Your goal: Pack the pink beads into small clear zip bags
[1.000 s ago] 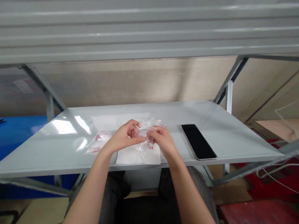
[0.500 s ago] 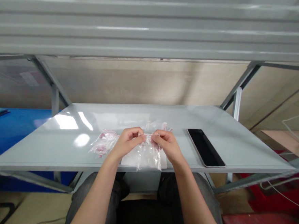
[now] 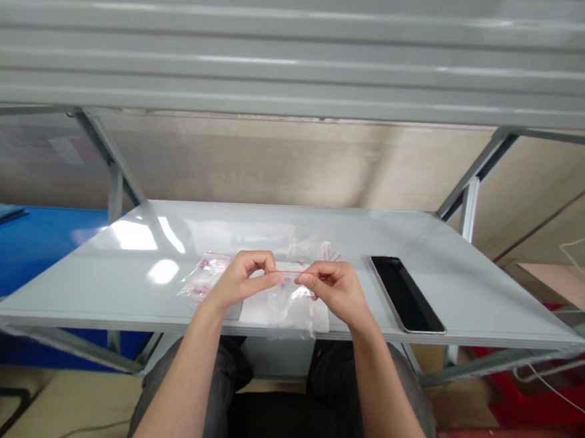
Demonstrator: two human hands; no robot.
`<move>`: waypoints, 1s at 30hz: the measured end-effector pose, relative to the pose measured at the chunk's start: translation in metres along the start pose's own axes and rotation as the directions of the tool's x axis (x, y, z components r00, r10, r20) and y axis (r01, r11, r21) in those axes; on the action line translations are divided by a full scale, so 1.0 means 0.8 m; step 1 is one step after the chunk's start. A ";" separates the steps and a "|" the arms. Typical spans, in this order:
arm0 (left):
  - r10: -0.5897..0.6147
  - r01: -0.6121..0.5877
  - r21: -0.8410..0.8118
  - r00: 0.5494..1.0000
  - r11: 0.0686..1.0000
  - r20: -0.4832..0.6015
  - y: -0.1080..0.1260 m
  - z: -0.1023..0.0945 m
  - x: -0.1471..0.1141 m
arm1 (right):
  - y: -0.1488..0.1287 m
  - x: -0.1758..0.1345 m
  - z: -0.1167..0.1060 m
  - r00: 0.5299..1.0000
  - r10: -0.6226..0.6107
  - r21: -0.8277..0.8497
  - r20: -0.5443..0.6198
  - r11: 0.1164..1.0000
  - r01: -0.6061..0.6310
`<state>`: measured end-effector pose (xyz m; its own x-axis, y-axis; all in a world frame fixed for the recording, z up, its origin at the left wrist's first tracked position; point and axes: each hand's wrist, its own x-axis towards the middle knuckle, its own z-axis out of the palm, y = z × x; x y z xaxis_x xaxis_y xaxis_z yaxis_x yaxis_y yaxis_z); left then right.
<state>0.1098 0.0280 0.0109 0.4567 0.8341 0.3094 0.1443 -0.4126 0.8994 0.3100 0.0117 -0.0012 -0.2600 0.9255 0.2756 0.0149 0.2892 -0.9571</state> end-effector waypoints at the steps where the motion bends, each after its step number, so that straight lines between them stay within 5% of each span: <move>1: 0.023 -0.023 -0.003 0.999 1.000 0.028 0.000 0.003 0.000 | 0.001 0.000 0.002 1.000 0.004 0.002 0.002 1.000 -0.004; 5: 0.056 -0.060 0.032 0.993 0.998 0.105 0.008 0.014 0.000 | 0.002 -0.001 0.008 0.999 0.032 0.044 0.036 0.998 -0.033; 10: 0.033 -0.041 0.113 0.997 0.993 0.076 0.023 0.014 -0.004 | -0.008 -0.004 0.005 0.993 0.024 0.035 0.114 0.999 -0.028; 17: -0.012 0.022 0.215 0.999 0.976 -0.044 0.022 0.011 -0.005 | -0.025 -0.015 -0.017 0.974 -0.036 -0.228 0.224 0.970 0.088; 22: 0.011 0.024 0.153 0.975 0.988 -0.221 0.004 -0.006 -0.003 | -0.006 -0.006 -0.044 0.984 -0.108 -0.155 -0.140 0.984 0.086; 26: 0.007 0.059 0.173 0.934 0.983 -0.357 -0.011 -0.014 -0.001 | 0.026 0.032 -0.066 0.922 0.010 0.014 -0.388 1.000 -0.005; 30: -0.023 0.125 0.258 0.930 0.958 -0.366 -0.020 -0.011 0.001 | 0.057 0.071 -0.086 0.845 0.051 -0.106 -0.532 0.986 -0.126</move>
<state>0.1000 0.0382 -0.0005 0.1000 0.9195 0.3802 0.4221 -0.3853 0.8206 0.3622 0.0945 -0.0228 0.2951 0.9269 0.2317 0.1498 0.1946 -0.9694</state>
